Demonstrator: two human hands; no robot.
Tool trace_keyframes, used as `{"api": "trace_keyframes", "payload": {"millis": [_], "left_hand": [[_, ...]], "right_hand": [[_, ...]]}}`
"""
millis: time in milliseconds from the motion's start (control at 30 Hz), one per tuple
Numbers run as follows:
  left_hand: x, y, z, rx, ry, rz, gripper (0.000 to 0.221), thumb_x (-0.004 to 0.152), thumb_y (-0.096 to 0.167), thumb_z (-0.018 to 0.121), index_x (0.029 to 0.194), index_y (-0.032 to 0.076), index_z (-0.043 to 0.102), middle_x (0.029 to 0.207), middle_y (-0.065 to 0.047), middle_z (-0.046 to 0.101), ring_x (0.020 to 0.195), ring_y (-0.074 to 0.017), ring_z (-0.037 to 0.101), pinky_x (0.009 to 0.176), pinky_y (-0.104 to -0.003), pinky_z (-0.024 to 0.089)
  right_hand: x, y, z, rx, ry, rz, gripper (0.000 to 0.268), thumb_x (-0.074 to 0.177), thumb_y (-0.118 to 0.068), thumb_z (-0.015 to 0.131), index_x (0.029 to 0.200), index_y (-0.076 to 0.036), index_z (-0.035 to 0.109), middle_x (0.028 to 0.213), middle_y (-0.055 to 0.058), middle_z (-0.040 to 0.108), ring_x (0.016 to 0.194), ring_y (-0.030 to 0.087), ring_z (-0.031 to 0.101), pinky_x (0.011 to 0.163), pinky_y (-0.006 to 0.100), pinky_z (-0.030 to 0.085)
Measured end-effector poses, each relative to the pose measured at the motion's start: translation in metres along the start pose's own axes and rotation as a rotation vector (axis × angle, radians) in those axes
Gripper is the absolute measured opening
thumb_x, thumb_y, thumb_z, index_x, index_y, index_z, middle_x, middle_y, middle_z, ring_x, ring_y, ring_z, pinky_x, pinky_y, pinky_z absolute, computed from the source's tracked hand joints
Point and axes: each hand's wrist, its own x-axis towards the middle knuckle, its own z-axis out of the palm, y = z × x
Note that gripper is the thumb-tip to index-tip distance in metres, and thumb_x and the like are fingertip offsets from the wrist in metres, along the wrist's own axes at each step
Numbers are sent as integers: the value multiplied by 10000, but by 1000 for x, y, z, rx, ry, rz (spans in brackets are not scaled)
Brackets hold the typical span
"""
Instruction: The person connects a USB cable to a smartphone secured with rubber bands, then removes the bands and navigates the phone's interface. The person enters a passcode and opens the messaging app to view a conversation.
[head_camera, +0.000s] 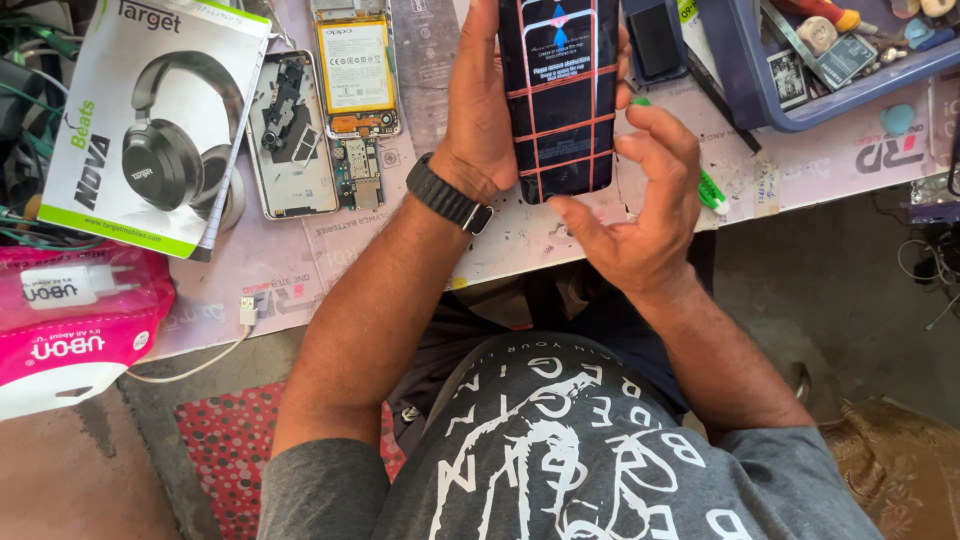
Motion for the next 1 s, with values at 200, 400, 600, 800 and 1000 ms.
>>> {"api": "trace_keyframes", "payload": {"millis": [200, 400, 600, 800, 1000], "left_hand": [[2, 0, -2, 40, -8, 15, 932, 987, 784, 354, 1261, -70, 609, 1068, -219, 697, 876, -280, 742, 765, -380, 655], [-1, 1, -5, 17, -36, 47, 911, 1044, 769, 350, 1271, -80, 591, 1133, -232, 695, 939, -275, 747, 820, -380, 662], [1, 0, -9, -69, -52, 20, 818, 1048, 667, 370, 1345, -79, 523, 1244, -231, 640, 1062, -265, 722, 899, -404, 637], [1, 8, -7, -45, -223, 38, 920, 1009, 768, 333, 1415, -41, 501, 1238, -236, 684, 997, -271, 753, 862, -388, 655], [0, 10, -2, -94, -159, -91, 1025, 978, 804, 344, 1464, -92, 446, 1257, -239, 661, 976, -294, 745, 867, -398, 647]], "right_hand": [[5, 5, -7, 366, -83, 226, 649, 1029, -180, 847, 1428, 0, 368, 1171, 170, 672, 926, 176, 717, 797, 249, 601], [5, 8, 7, 932, -48, 469, 601, 1036, -1, 804, 1448, -17, 367, 1117, 185, 721, 1003, 167, 729, 810, 246, 605], [18, 16, 3, 885, -12, 561, 412, 1068, 11, 746, 1391, 22, 490, 1187, 149, 731, 955, 153, 724, 800, 266, 637], [32, 2, -21, 224, 15, 175, 168, 1080, 3, 777, 1195, 15, 655, 1126, 105, 678, 903, 188, 691, 761, 285, 574], [58, 8, -45, 26, -68, -81, 160, 1067, 16, 809, 1167, 3, 684, 1064, 103, 655, 912, 232, 682, 746, 328, 545]]}}
